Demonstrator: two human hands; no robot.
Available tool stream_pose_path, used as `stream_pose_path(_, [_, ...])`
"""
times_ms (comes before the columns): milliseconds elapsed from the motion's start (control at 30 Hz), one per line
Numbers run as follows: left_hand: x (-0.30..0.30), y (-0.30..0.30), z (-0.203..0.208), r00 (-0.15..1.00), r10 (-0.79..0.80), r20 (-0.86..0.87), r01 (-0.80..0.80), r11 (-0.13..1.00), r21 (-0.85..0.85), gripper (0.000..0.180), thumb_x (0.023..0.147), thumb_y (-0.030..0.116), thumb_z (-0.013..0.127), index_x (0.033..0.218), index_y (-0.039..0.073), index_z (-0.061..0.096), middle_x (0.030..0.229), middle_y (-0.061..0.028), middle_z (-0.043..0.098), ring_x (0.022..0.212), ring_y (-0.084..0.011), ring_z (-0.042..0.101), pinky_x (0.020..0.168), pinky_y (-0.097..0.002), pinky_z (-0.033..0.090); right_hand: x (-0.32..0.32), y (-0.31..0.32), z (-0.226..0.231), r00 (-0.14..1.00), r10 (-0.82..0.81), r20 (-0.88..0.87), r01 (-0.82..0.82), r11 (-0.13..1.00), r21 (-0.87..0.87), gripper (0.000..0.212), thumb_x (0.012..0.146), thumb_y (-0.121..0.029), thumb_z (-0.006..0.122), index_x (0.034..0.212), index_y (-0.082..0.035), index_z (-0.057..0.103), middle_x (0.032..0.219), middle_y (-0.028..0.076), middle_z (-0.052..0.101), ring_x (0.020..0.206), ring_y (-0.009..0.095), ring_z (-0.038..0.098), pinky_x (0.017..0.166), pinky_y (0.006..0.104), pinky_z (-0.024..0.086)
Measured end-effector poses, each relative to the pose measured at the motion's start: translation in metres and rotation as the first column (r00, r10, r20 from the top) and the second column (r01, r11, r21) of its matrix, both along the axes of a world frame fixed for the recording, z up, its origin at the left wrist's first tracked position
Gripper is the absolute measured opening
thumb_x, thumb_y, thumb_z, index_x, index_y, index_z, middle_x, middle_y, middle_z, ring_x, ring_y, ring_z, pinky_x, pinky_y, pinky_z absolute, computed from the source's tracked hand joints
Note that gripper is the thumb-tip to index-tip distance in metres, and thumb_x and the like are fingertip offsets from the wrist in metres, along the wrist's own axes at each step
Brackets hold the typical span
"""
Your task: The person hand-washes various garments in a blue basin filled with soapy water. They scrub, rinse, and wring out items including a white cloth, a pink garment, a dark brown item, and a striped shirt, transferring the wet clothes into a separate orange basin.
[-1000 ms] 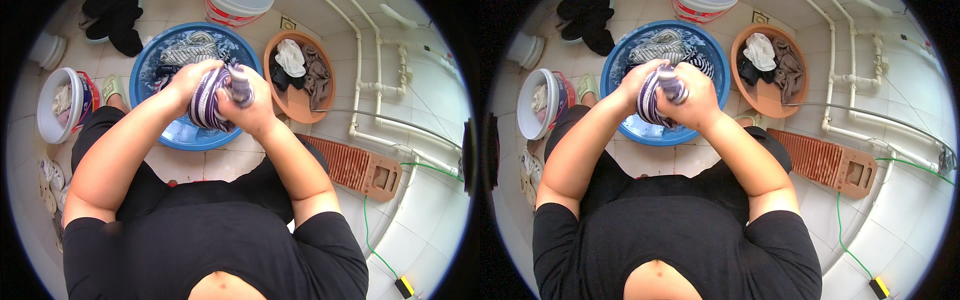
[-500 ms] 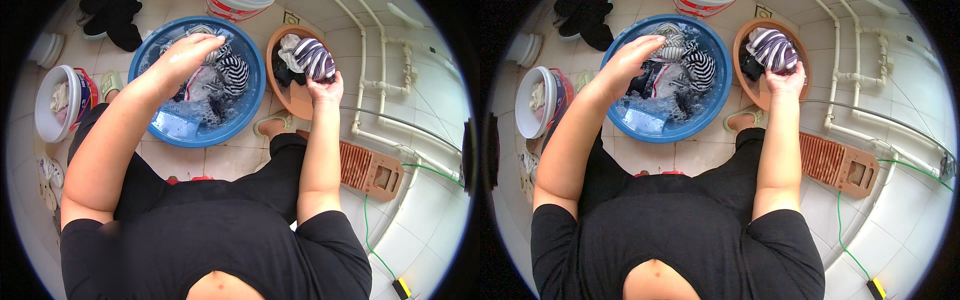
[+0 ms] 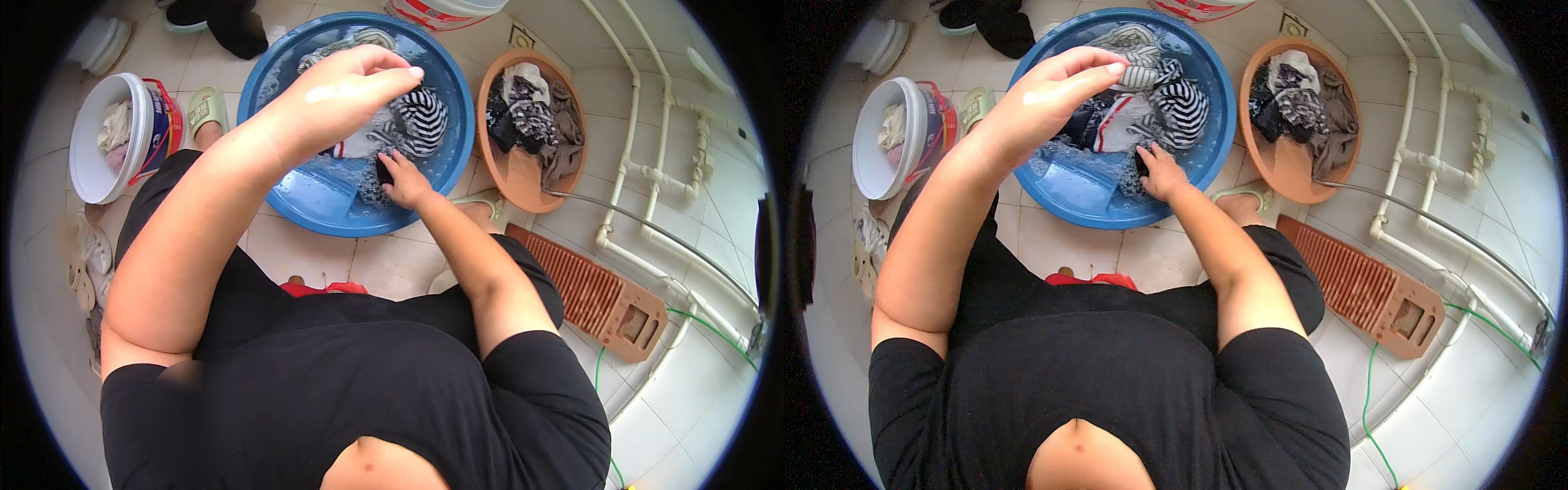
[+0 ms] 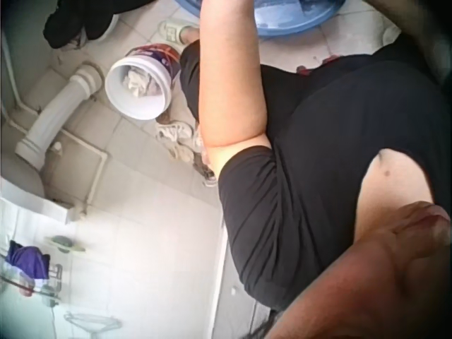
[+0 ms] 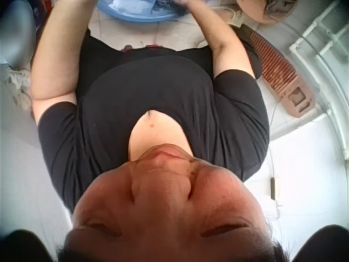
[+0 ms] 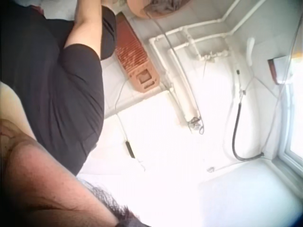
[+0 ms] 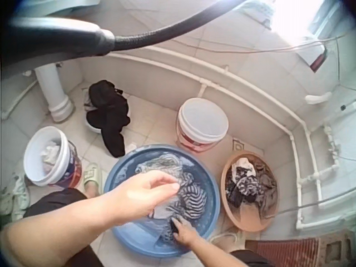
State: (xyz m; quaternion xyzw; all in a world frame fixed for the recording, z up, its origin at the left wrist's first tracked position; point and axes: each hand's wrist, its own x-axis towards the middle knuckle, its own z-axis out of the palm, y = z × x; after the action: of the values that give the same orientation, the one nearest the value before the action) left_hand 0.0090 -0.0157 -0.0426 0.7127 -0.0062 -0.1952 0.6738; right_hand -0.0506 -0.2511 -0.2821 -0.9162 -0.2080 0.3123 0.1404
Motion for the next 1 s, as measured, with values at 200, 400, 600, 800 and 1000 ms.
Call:
stream_pose_path(200, [0.003, 0.000, 0.002, 0.999, -0.010, 0.039, 0.008, 0.999, 0.038, 0.037, 0.087, 0.029, 0.053, 0.109, -0.001, 0.055, 0.101, -0.0062, 0.058, 0.096, -0.0113, 0.052, 0.085, -0.0240, 0.039, -0.015, 0.003, -0.049, 0.861, -0.396, -0.318, 0.361, 0.918, -0.164, 0.065, 0.065, -0.020, 0.067, 0.122, 0.002, 0.043, 0.111, 0.024, 0.055, 0.104, 0.033, 0.054, 0.091, 0.0335, 0.040])
stream_pose_path(400, [0.002, 0.007, 0.015, 0.992, -0.037, 0.118, 0.036, 0.999, 0.013, 0.036, 0.087, 0.029, 0.053, 0.108, -0.001, 0.055, 0.098, -0.0058, 0.059, 0.093, -0.0112, 0.053, 0.083, -0.0241, 0.041, 0.063, 0.001, 0.130, 0.532, -0.593, -0.605, 0.831, 0.504, 0.236, 0.019, 0.069, -0.015, 0.062, 0.085, -0.005, 0.058, 0.075, 0.002, 0.060, 0.063, 0.013, 0.055, 0.052, 0.0243, 0.041])
stream_pose_path(600, [0.000, 0.009, 0.017, 0.993, 0.007, 0.120, -0.013, 0.999, 0.047, 0.034, 0.087, 0.027, 0.052, 0.107, -0.001, 0.056, 0.096, -0.0057, 0.059, 0.090, -0.0113, 0.053, 0.081, -0.0242, 0.041, 0.072, -0.030, 0.285, 0.644, -0.514, -0.567, 0.669, 0.018, 0.743, 0.020, 0.072, -0.007, 0.056, 0.091, 0.001, 0.058, 0.084, 0.011, 0.062, 0.073, 0.020, 0.061, 0.065, 0.0279, 0.050])
stream_pose_path(800, [0.000, 0.008, 0.018, 0.996, 0.004, 0.092, -0.001, 0.999, -0.037, 0.031, 0.087, 0.025, 0.052, 0.105, -0.001, 0.056, 0.094, -0.0050, 0.059, 0.087, -0.0104, 0.053, 0.079, -0.0234, 0.042, 0.042, -0.048, 0.375, 0.756, -0.451, -0.474, 0.340, -0.348, 0.874, 0.034, 0.073, -0.017, 0.049, 0.100, 0.003, 0.058, 0.099, 0.019, 0.061, 0.092, 0.033, 0.058, 0.087, 0.0462, 0.044])
stream_pose_path(1000, [0.003, 0.008, 0.012, 0.997, -0.010, 0.079, 0.010, 1.000, 0.005, 0.031, 0.087, 0.025, 0.053, 0.106, -0.001, 0.055, 0.094, -0.0047, 0.059, 0.086, -0.0095, 0.053, 0.078, -0.0238, 0.043, 0.070, -0.050, 0.295, 0.762, -0.483, -0.432, 0.588, 0.233, 0.775, 0.031, 0.070, -0.013, 0.054, 0.098, 0.002, 0.057, 0.091, 0.013, 0.061, 0.087, 0.024, 0.058, 0.081, 0.0342, 0.046])
